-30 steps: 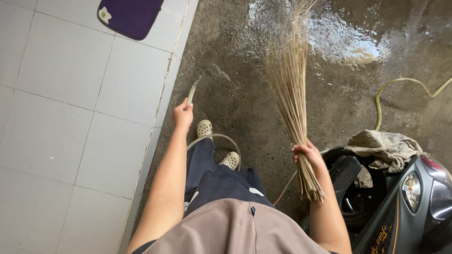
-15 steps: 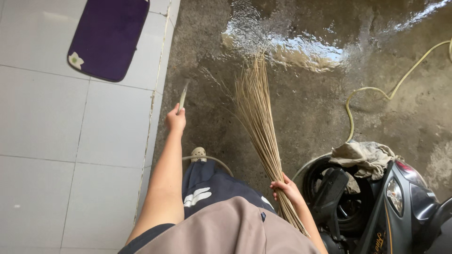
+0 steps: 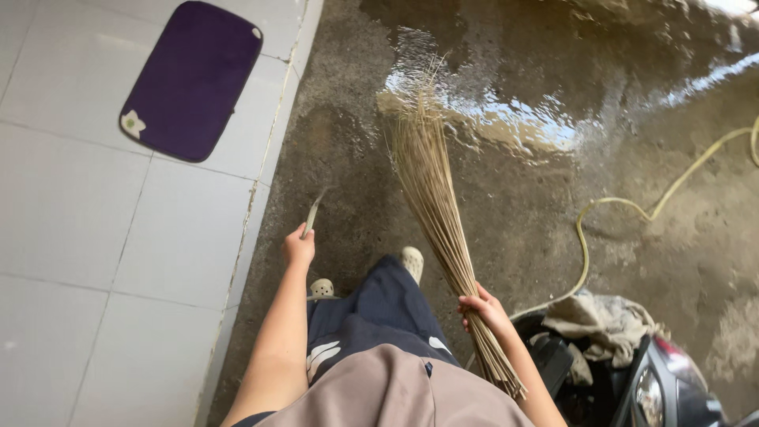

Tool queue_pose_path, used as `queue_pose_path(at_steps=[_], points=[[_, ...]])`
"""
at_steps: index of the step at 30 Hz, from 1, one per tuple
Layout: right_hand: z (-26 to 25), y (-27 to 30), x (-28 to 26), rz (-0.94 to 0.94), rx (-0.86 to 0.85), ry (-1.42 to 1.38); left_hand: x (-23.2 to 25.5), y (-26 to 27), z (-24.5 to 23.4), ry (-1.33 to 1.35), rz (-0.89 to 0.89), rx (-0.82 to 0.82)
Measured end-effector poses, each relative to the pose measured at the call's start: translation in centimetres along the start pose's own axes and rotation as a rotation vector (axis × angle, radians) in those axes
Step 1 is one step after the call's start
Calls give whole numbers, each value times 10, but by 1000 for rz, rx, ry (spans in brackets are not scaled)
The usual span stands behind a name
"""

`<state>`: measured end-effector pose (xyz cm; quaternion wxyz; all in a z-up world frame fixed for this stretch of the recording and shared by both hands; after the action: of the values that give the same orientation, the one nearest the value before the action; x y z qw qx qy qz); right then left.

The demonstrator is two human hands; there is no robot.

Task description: The person sweeps a wet concrete floor with a traditional broom while holding a water hose. They move a plastic container and a toy car out of the way, then continue sweeping and spraying water across the area.

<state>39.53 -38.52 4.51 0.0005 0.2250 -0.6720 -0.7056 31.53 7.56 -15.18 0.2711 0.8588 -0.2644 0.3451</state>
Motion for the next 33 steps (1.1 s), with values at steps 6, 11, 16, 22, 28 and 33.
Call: queue_pose_path(at_steps=[6,11,16,22,28,33], points=[[-74,-52,-119,-78,-74,212,22,33,38,-100,-106,192],[-122,-55,-189,-39,-168,320,75,82,76,-236,-221,237],[-142,-49,-224,5,-230,507,87,125,95,-315,-337,176],[-133,-45,-234,147,-315,768,56,157,91,-321,-507,271],[-126,-80,-227,267,-387,1150,50,182,71,-268,-635,376],[-96,-157,-187,68,-615,1465,61,168,68,-294,-519,380]])
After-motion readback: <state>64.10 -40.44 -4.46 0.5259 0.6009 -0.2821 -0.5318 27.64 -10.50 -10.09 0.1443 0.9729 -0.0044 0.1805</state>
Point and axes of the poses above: each hand's wrist, its own y-axis away from the middle knuckle, its own z-axis out of the palm, x = y × z, the point moved 2 cm from there along -y, towards the middle knuckle, and after that the axes turned 14 degrees about z, right-handed, at the moved point
